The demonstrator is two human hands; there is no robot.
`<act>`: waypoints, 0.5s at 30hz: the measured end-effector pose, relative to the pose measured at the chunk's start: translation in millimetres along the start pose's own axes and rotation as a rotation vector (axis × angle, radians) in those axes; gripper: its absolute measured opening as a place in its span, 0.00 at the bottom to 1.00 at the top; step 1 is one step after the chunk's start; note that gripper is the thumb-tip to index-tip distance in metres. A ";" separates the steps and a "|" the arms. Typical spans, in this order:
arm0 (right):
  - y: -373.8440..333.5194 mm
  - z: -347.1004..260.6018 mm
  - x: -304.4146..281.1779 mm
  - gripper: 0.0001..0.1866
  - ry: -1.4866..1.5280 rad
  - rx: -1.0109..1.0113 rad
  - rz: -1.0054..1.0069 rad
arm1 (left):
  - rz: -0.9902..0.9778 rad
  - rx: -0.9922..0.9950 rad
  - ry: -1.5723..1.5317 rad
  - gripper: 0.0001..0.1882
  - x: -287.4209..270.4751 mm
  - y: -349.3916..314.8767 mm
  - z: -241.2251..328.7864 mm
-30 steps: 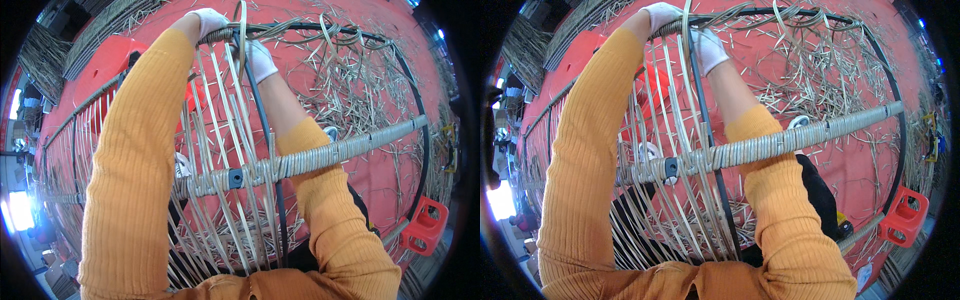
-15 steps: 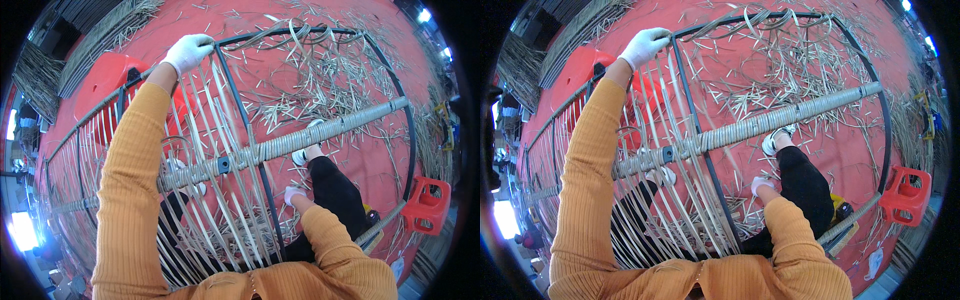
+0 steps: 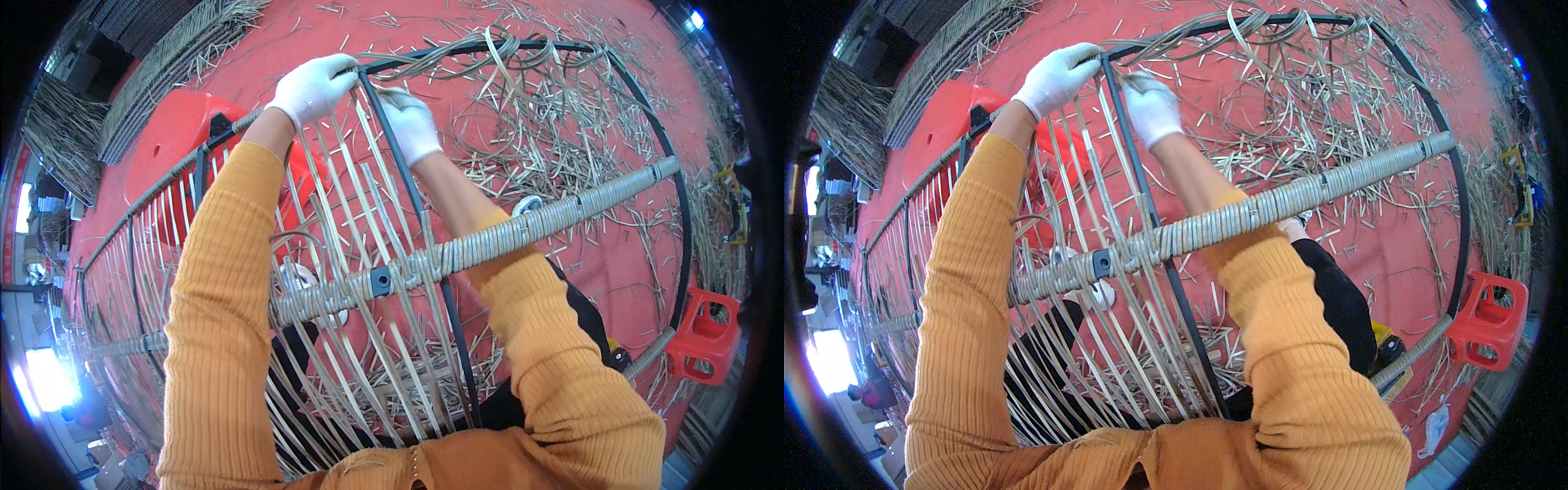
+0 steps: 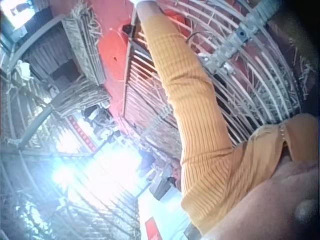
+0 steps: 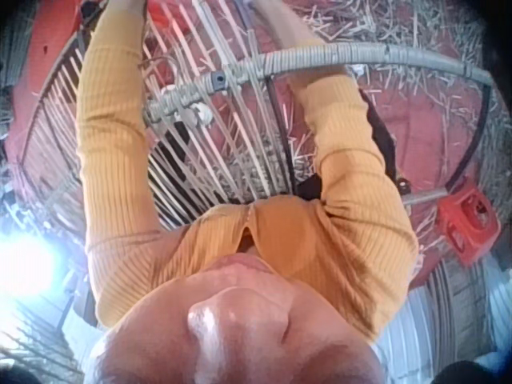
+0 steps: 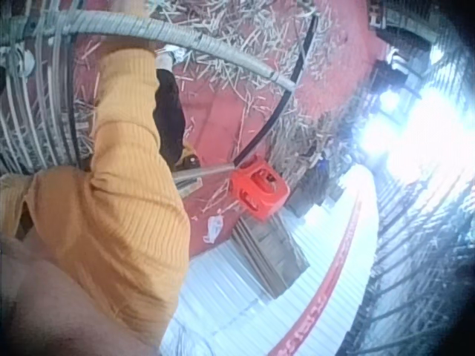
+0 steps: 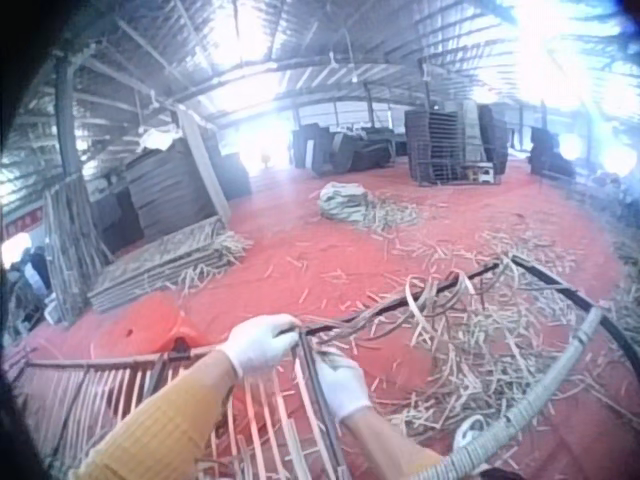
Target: The person weaves thin strips of material through the metal frame of a chair while seated on the floor. They repeatedly thread the strips and secure them using a pneumatic staple gun.
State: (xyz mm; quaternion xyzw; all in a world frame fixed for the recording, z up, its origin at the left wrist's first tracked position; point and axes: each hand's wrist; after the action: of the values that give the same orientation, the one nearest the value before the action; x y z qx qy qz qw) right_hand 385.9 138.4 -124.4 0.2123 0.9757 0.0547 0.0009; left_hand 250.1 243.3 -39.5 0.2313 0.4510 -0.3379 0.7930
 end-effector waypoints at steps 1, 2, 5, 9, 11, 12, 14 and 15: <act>-6.3 -6.8 -4.5 0.17 -0.091 0.041 0.054 | 0.005 0.024 -0.017 0.18 -0.3 -1.8 0.8; -13.1 -14.7 -12.9 0.16 -0.168 -0.048 0.054 | -0.002 0.062 -0.140 0.18 -0.9 -3.8 2.5; -15.6 -49.4 -12.5 0.12 0.127 -0.386 -0.006 | 0.030 0.226 -0.537 0.18 2.4 -5.9 12.8; -29.3 -68.8 -13.1 0.13 0.445 0.005 -0.072 | 0.133 -0.024 -0.387 0.11 3.7 14.6 18.3; -31.0 -54.6 -14.0 0.12 0.498 0.165 0.056 | 0.030 -0.135 -0.530 0.12 1.7 32.9 9.5; -28.8 -42.0 -17.8 0.11 0.580 0.238 0.081 | -0.050 -0.200 -0.522 0.13 -0.9 42.7 2.4; -3.8 -13.6 -13.9 0.13 0.940 0.338 0.020 | -0.241 -0.222 -0.407 0.15 -3.8 62.1 -12.4; 10.8 1.4 -10.7 0.13 1.003 0.268 -0.051 | -0.302 -0.244 -0.284 0.17 -2.3 70.6 -18.1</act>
State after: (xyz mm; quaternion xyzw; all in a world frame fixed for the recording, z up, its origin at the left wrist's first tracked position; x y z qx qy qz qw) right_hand 400.1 143.8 -124.9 0.1344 0.8593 0.0243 -0.4928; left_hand 291.7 303.2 -42.0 0.0137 0.4018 -0.4246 0.8112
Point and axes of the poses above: each hand's wrist, its own y-axis towards the middle knuckle, its own x-axis out of the palm, z = x × y, and after that the axes turned 3 degrees about -z, right-handed
